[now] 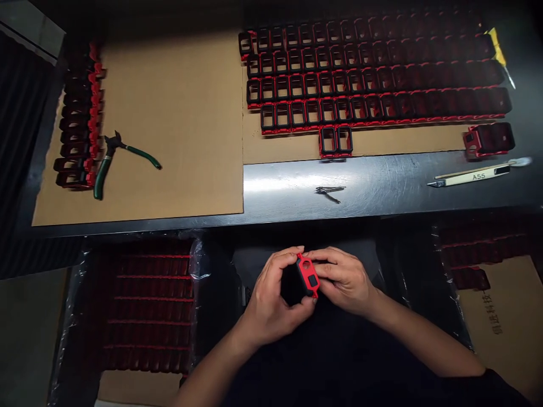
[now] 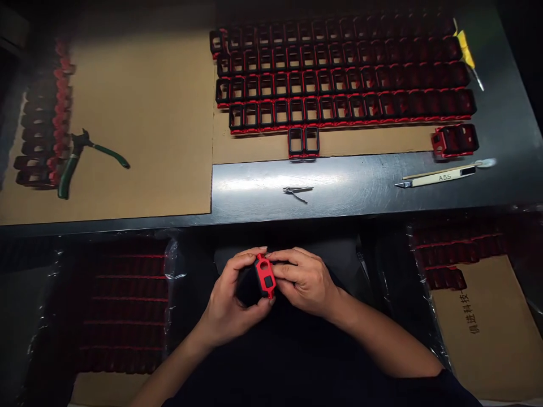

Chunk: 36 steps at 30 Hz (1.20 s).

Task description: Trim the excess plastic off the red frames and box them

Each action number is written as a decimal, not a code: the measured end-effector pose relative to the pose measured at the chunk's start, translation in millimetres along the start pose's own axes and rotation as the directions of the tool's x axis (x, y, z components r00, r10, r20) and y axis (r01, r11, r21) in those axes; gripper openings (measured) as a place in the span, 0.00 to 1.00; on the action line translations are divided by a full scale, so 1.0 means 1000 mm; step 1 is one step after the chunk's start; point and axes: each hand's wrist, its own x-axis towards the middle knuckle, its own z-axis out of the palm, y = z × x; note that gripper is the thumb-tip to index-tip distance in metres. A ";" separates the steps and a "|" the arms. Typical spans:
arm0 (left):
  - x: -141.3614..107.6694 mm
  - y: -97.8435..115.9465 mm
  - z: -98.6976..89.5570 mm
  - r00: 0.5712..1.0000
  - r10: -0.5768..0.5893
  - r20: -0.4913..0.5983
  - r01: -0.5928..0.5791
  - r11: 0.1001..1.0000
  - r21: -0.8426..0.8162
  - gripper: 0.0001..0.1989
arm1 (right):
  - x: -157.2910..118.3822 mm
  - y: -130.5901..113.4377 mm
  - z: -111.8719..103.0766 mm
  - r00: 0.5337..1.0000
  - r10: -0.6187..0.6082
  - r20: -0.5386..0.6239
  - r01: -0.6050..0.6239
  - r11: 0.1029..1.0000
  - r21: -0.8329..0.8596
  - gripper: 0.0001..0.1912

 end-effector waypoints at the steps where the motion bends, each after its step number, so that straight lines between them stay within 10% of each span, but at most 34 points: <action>1: 0.000 -0.001 0.000 1.000 0.028 0.004 -0.028 1.000 0.012 0.31 | 0.000 0.000 0.000 1.000 -0.002 -0.004 0.002 1.000 -0.001 0.12; 11: 0.003 -0.004 -0.001 0.991 0.131 0.040 -0.134 0.989 0.058 0.31 | -0.003 -0.003 -0.006 0.966 0.255 -0.039 -0.238 0.939 0.250 0.18; 22: 0.005 -0.009 0.001 0.976 0.204 0.073 -0.213 0.965 0.153 0.35 | -0.001 -0.005 -0.012 0.814 0.517 0.264 -0.550 0.539 0.638 0.12; 36: 0.004 -0.012 0.000 0.941 0.313 0.130 -0.339 0.878 0.337 0.52 | 0.004 -0.007 -0.009 0.772 0.531 0.349 -0.631 0.572 0.524 0.12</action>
